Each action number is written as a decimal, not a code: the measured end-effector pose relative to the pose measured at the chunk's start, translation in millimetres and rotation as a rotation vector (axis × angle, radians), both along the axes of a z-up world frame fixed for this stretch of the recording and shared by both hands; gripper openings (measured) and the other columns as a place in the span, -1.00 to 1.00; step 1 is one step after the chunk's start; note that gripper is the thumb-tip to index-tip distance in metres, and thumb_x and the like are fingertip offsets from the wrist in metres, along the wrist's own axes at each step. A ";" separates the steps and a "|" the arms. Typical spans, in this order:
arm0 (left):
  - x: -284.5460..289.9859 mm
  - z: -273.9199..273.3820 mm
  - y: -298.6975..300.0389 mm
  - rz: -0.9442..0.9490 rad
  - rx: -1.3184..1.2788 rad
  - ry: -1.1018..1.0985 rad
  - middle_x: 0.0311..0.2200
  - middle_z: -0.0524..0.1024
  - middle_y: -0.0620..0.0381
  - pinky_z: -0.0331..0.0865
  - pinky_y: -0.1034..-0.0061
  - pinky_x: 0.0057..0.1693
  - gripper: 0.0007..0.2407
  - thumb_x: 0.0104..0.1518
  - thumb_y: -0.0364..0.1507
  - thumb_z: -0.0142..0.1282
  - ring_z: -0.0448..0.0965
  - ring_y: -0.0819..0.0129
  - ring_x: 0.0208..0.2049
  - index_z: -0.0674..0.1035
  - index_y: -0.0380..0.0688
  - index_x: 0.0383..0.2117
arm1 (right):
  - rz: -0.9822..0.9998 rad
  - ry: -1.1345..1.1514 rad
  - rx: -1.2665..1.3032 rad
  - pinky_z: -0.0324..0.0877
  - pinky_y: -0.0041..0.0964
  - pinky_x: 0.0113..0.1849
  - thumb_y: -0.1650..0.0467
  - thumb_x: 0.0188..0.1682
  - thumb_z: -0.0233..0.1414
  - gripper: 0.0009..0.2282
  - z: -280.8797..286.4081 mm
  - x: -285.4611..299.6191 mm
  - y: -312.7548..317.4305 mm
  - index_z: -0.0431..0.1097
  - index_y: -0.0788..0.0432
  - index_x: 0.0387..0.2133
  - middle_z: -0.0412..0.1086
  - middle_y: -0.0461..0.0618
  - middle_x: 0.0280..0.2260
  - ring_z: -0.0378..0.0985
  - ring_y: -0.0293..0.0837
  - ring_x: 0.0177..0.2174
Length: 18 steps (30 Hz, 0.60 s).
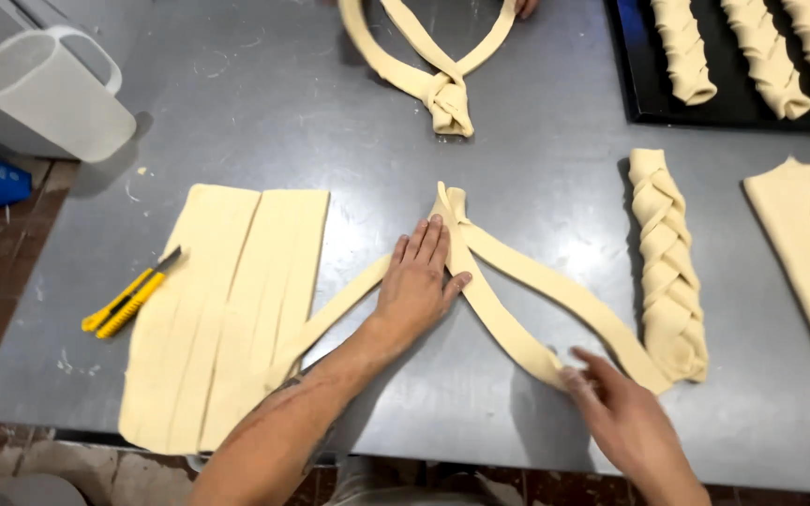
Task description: Braiding strips of dough on a metal prep table in a commercial kitchen.
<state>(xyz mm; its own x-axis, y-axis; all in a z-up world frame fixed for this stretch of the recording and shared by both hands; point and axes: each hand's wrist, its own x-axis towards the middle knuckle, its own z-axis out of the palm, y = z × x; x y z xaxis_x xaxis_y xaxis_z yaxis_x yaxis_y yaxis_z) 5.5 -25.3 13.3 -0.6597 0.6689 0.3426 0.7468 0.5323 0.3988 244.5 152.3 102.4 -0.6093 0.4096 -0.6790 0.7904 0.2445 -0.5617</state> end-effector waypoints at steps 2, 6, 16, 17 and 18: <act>-4.0 9.8 15.4 0.071 -0.210 -0.015 0.30 0.23 -0.27 0.04 0.06 0.34 -0.36 0.25 -0.04 -0.11 0.16 -0.08 0.34 0.34 -0.47 0.21 | 0.156 0.054 0.666 0.40 0.02 0.01 0.13 0.13 -0.04 -0.59 -20.6 26.7 27.1 0.34 -0.03 0.20 0.51 0.08 -0.10 0.47 0.05 -0.06; -21.6 4.6 25.5 0.085 -0.346 -0.051 0.31 0.23 -0.28 0.07 0.11 0.38 -0.40 0.34 -0.06 -0.18 0.17 -0.06 0.36 0.34 -0.47 0.22 | 0.173 0.221 1.025 0.33 0.14 0.01 0.17 0.09 -0.01 -0.57 -75.8 52.6 51.4 0.37 0.08 0.17 0.40 0.22 0.03 0.33 0.18 0.08; 40.0 39.5 -142.7 0.289 -0.123 -0.086 -0.07 0.52 -0.33 0.39 0.10 0.09 -0.62 0.22 -0.32 0.07 0.51 -0.12 -0.03 0.50 -0.44 0.02 | -0.153 -0.158 0.704 0.48 0.06 -0.09 0.13 0.03 0.11 -0.43 -33.7 34.8 32.0 0.23 0.16 0.24 0.33 0.33 0.01 0.54 0.20 -0.12; 56.3 30.7 -164.3 0.346 -0.288 -0.060 -0.03 0.48 -0.35 0.44 0.07 0.02 -0.55 0.21 -0.26 0.06 0.52 -0.05 -0.06 0.47 -0.49 0.06 | -0.156 -0.131 0.747 0.48 0.02 -0.11 0.14 0.01 0.15 -0.46 -47.7 43.2 35.2 0.26 0.18 0.17 0.33 0.32 0.02 0.55 0.18 -0.14; 63.3 31.1 -169.8 0.319 -0.286 -0.062 -0.03 0.48 -0.35 0.44 0.07 0.02 -0.55 0.21 -0.26 0.06 0.52 -0.05 -0.06 0.47 -0.49 0.06 | -0.179 -0.146 0.749 0.48 0.02 -0.11 0.14 0.01 0.15 -0.46 -57.7 45.9 36.2 0.26 0.18 0.17 0.33 0.32 0.02 0.55 0.18 -0.14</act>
<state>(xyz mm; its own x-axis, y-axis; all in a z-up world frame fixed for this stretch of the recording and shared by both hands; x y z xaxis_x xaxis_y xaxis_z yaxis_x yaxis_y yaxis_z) 68.7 -195.1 44.3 -0.8624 0.4901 0.1265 0.5060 0.8284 0.2403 290.4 188.6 44.7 -0.4164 0.8740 -0.2506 0.9067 0.3790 -0.1851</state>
